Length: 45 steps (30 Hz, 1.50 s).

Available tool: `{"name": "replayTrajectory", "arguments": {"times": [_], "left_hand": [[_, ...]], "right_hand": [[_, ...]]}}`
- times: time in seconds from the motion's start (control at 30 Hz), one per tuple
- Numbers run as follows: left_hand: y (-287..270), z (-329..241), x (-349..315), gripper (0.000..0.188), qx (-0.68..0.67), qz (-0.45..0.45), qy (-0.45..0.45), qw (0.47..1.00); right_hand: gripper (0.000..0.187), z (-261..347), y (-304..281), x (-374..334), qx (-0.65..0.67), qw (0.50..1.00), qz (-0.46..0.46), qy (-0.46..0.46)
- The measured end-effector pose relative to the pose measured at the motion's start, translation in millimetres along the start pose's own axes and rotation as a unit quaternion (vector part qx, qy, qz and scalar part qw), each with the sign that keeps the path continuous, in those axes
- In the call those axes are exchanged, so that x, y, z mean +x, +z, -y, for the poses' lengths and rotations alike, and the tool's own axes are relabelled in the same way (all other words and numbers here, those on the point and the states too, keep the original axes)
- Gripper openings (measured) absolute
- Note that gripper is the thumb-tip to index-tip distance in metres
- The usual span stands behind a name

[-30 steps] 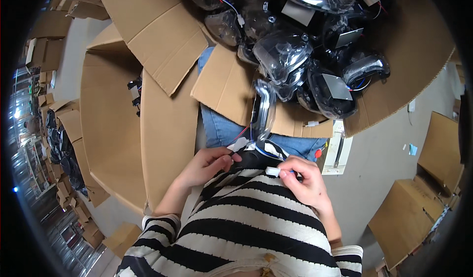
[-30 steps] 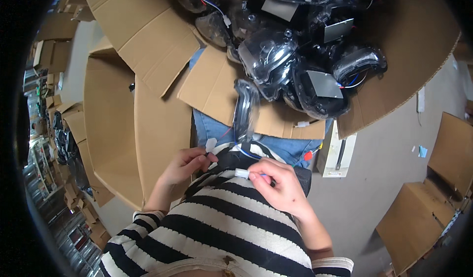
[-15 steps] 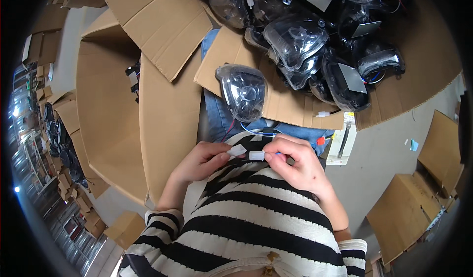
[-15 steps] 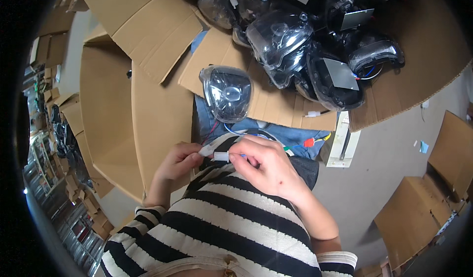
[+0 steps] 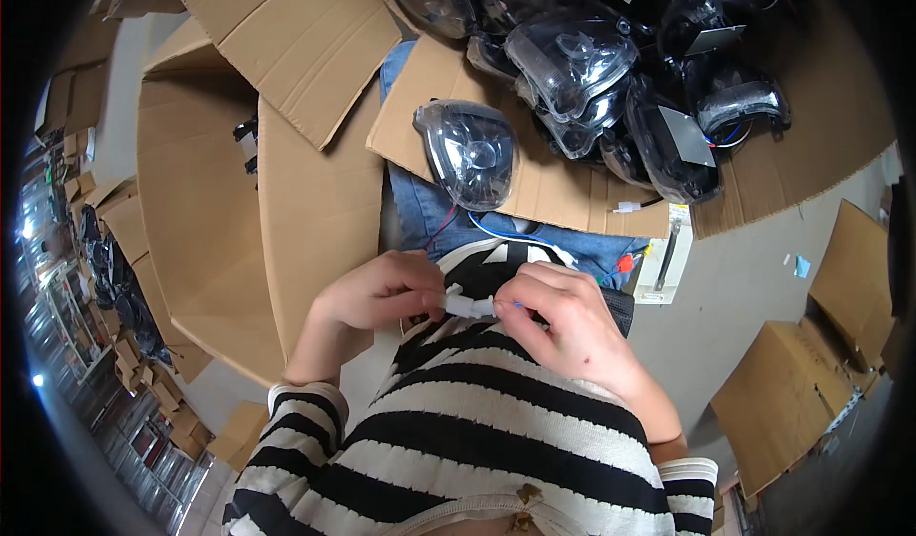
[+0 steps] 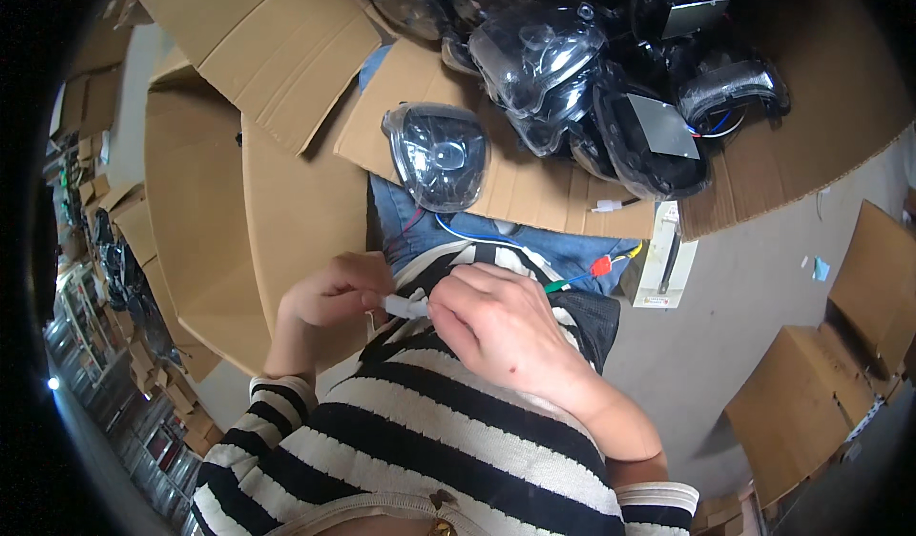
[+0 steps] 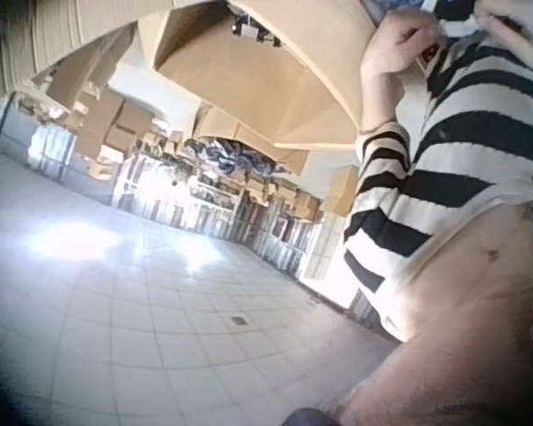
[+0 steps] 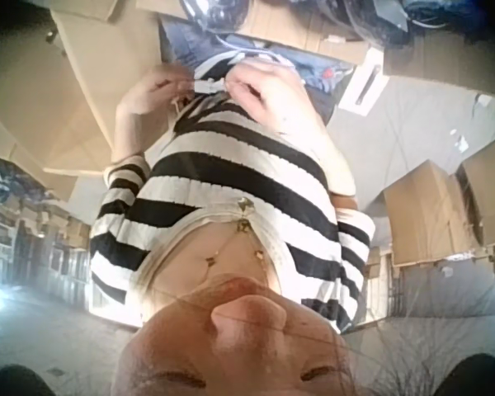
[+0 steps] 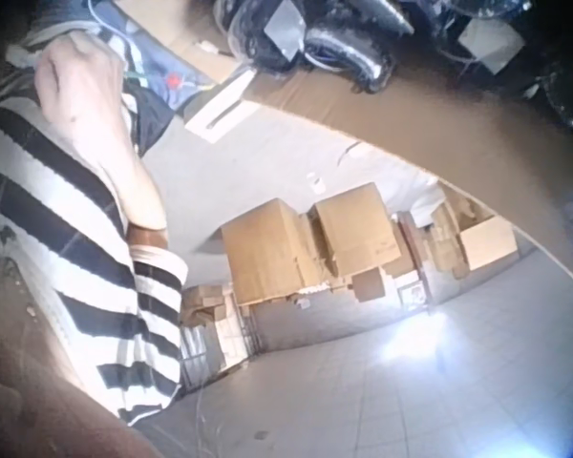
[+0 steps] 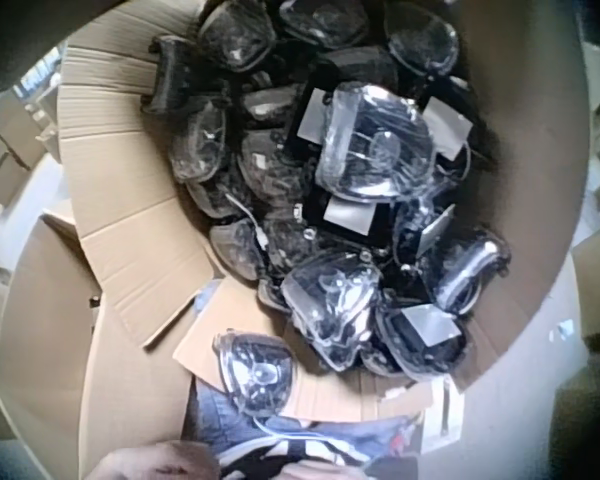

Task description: The person repeatedly picks up car headlights from a large cardboard box and connects their wiring harnesses to a test cable. After connecting the wires, the headlights illuminate, and the person places them back into the box. This process is repeated for multiple units throughout the video.

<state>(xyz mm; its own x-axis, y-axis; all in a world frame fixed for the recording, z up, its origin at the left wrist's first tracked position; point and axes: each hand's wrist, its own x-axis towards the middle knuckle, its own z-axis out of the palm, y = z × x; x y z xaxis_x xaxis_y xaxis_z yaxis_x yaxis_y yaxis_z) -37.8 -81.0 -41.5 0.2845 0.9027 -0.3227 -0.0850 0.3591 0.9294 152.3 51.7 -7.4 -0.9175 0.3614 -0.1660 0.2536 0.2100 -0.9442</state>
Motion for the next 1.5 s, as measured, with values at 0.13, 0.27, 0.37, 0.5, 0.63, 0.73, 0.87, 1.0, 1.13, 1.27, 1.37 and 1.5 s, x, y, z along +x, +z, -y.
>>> {"name": "replayTrajectory", "arguments": {"times": [0.13, 0.27, 0.37, 0.5, 0.63, 0.73, 0.87, 1.0, 1.13, 1.27, 1.37, 1.5], "left_hand": [[11, -9, 9, 0.022, -0.008, -0.030, -0.038, 0.999], [15, -15, 17, 0.017, 0.019, -0.041, -0.077, 0.996], [19, -6, 25, 0.013, 0.143, -0.048, -0.018, 0.988], [26, 6, 41, 0.015, 0.288, -0.085, -0.027, 0.954], [38, 26, 80, 0.033, 0.442, -0.124, -0.001, 0.889], [38, 39, 99, 0.038, 0.496, -0.094, 0.020, 0.863], [28, 55, 116, 0.012, 0.606, -0.055, 0.157, 0.778], [24, 62, 128, 0.006, 0.630, -0.009, 0.187, 0.754], [24, 74, 133, 0.007, 0.625, 0.007, 0.193, 0.756], [23, 76, 136, 0.006, 0.628, 0.018, 0.174, 0.759], [19, 75, 133, 0.005, 0.577, 0.021, 0.124, 0.807], [11, 48, 123, 0.008, 0.413, -0.039, 0.032, 0.910]], "right_hand": [[0.005, -4, 7, -3, -0.012, 0.998, -0.068, -0.008], [0.004, -11, 5, -4, -0.056, 0.995, -0.078, 0.000], [0.003, -21, -5, -16, -0.079, 0.994, -0.071, 0.000], [0.007, -32, -33, -48, -0.061, 0.976, -0.159, 0.138], [0.009, -48, -37, -76, 0.087, 0.950, -0.169, 0.249], [0.010, -54, -33, -81, 0.140, 0.941, -0.159, 0.264], [0.006, -54, -30, -81, 0.119, 0.945, -0.151, 0.264], [0.006, -51, -30, -74, 0.089, 0.957, -0.134, 0.242], [0.005, -54, -28, -72, 0.072, 0.959, -0.137, 0.238], [0.005, -57, -27, -70, 0.073, 0.958, -0.142, 0.238], [0.005, -60, -27, -70, 0.074, 0.960, -0.147, 0.226], [0.005, -64, -23, -69, 0.124, 0.949, -0.157, 0.244]]}}
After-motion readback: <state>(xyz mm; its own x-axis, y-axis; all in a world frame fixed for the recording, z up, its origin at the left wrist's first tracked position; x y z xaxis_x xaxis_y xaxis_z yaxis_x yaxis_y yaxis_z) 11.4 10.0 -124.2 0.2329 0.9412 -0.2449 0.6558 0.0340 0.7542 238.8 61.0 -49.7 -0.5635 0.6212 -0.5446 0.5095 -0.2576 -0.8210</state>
